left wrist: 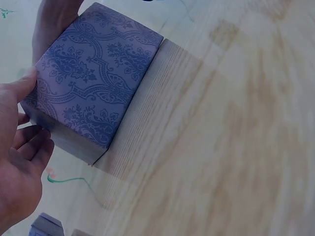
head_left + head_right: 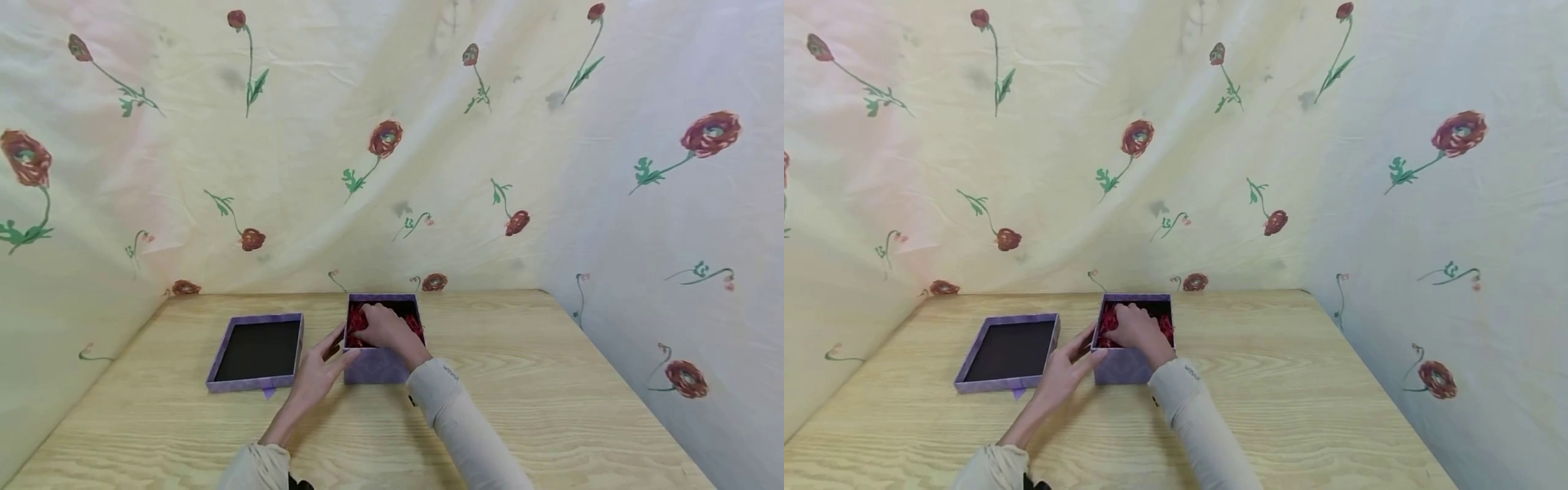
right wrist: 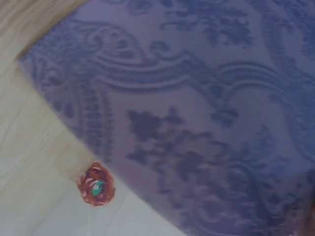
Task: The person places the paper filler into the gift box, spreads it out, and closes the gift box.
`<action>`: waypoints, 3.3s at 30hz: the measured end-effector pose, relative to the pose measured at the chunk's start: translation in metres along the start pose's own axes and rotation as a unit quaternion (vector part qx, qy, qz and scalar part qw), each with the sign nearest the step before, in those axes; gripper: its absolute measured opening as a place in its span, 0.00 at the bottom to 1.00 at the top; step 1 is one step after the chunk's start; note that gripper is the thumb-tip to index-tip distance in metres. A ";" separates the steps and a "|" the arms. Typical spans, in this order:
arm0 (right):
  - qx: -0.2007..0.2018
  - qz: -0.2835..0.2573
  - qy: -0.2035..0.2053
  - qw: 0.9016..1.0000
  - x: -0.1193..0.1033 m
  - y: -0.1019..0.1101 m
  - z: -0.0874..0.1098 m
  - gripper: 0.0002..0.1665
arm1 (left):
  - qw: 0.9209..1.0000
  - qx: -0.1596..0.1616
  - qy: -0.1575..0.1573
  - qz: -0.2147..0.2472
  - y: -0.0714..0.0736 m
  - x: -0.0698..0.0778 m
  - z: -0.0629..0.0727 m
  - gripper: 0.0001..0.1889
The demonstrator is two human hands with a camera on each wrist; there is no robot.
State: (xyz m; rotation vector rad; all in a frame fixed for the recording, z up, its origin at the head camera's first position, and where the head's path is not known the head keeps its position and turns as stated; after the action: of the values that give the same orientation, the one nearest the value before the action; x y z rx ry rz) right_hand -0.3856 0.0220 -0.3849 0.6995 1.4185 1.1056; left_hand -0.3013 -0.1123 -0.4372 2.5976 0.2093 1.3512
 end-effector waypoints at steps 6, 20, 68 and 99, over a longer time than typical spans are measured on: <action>-0.011 0.013 -0.008 1.000 0.003 -0.001 -0.002 0.25 | 1.000 0.007 0.002 0.009 -0.001 0.000 -0.001 0.34; 0.011 -0.093 0.057 0.994 0.009 0.039 0.022 0.28 | 1.000 0.005 0.019 0.009 0.000 0.001 0.000 0.35; -0.015 -0.298 0.223 0.928 -0.079 -0.013 0.078 0.25 | 0.991 0.084 0.021 -0.103 0.160 0.021 0.032 0.35; -0.100 -0.176 0.088 0.975 -0.078 -0.072 0.051 0.41 | 0.970 -0.079 0.120 -0.196 0.198 -0.027 0.077 0.48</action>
State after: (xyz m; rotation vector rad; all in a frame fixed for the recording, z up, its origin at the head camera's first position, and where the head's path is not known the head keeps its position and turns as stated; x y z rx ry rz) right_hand -0.3095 -0.0639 -0.4138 0.1977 1.4863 1.0261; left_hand -0.2476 -0.3191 -0.4523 2.1143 0.5920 1.4559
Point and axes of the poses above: each hand's wrist, its own z-axis away from the middle knuckle, its own y-axis out of the back of the hand, x = y × z, the point moved 5 cm from there along -z, towards the middle knuckle, and after that the axes turned 15 degrees about -y, right-handed, at the moved point
